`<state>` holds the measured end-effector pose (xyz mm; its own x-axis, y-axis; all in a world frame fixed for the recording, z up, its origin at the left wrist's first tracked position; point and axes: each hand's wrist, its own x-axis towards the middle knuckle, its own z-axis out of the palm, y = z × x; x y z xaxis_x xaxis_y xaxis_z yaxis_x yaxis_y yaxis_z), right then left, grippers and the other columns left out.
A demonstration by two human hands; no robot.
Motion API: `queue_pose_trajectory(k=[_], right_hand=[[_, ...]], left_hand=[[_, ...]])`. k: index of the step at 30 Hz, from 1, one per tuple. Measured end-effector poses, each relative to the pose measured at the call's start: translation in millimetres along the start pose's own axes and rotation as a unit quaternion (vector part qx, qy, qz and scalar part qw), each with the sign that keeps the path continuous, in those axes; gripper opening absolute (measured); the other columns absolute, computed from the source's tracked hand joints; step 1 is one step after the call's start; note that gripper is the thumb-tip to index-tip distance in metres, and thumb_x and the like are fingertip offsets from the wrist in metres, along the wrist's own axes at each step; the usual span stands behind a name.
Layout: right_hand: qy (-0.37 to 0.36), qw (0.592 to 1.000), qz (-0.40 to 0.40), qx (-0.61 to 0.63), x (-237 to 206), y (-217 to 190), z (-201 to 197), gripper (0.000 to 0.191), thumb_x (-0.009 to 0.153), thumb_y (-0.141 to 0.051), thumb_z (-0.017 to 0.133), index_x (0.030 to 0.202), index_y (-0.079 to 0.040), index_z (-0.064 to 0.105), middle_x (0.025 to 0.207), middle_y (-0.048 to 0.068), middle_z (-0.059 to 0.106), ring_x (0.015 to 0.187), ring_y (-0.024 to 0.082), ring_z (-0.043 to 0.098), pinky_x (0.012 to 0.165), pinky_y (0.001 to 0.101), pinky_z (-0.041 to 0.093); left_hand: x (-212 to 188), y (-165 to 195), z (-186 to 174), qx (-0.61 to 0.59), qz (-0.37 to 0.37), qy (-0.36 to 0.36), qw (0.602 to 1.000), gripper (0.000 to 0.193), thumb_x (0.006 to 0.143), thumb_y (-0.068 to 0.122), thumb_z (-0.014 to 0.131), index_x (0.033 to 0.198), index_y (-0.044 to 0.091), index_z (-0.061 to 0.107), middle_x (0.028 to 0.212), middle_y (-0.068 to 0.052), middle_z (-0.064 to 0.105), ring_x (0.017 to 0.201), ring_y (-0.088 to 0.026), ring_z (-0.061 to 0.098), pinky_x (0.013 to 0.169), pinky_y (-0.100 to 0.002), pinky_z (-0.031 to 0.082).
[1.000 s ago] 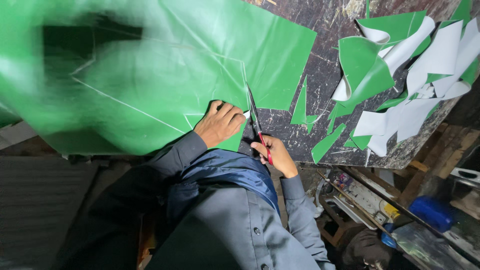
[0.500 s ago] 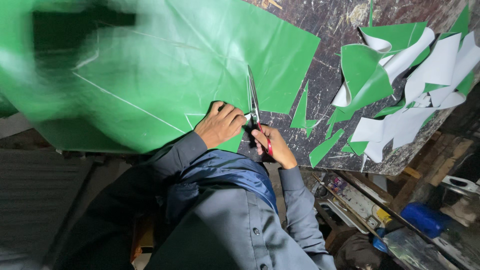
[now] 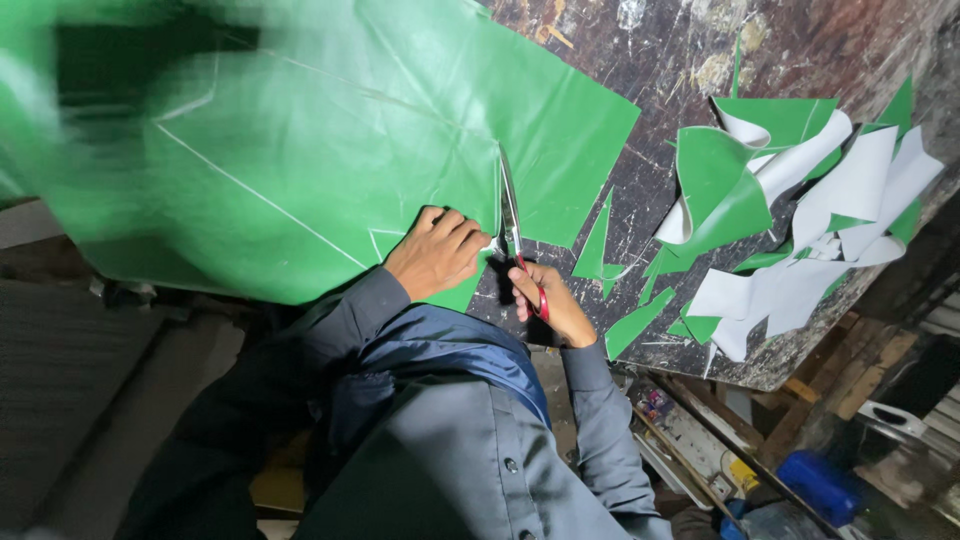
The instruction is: The person uses red-handled scissors to cut a large sheet of green vinyl on a dark worktable. They follow white guide lines drawn on the material, cutting out several shapes and trimming edges. Cut pieces and offcuts accumulate on the table as the person repositions the sheet to continue cutting.
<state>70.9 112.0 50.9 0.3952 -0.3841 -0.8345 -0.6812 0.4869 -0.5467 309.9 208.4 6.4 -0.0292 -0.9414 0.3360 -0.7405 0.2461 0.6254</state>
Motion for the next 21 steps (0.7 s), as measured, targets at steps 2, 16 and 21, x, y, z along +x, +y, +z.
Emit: queue_pose_trajectory(k=[2,16,21], right_hand=[[0.001,1.000,-0.002,-0.018,2,2,-4,0.045,0.099,-0.045,0.063,0.081,-0.004,0.058,0.065,0.000,0.056,0.050,0.010,0.056,0.048,0.0257,0.048],[-0.095,0.958,0.034,-0.268,19,-86,-127,0.030,0.092,-0.036,0.070,0.090,-0.007,0.065,0.065,-0.003,0.054,0.055,0.007,0.052,0.052,0.0251,0.043],[-0.151,0.905,0.040,-0.396,47,-147,-151,0.031,0.090,-0.033,0.076,0.086,-0.005,0.064,0.065,-0.001,0.051,0.058,0.009,0.049,0.054,0.0293,0.040]], left_hand=[[7,4,0,-0.003,-0.042,0.002,0.999,0.026,0.088,0.021,0.068,0.111,0.010,0.062,0.099,-0.005,0.061,0.099,-0.023,0.057,0.087,-0.042,0.041],[64,0,40,0.130,-0.182,0.103,0.969,0.038,0.094,0.042,0.069,0.104,0.007,0.059,0.074,-0.003,0.060,0.055,-0.019,0.063,0.049,-0.033,0.050],[69,-7,55,0.175,-0.185,0.152,0.955,0.022,0.095,0.031,0.067,0.093,0.011,0.058,0.069,-0.001,0.059,0.053,-0.016,0.061,0.050,-0.031,0.049]])
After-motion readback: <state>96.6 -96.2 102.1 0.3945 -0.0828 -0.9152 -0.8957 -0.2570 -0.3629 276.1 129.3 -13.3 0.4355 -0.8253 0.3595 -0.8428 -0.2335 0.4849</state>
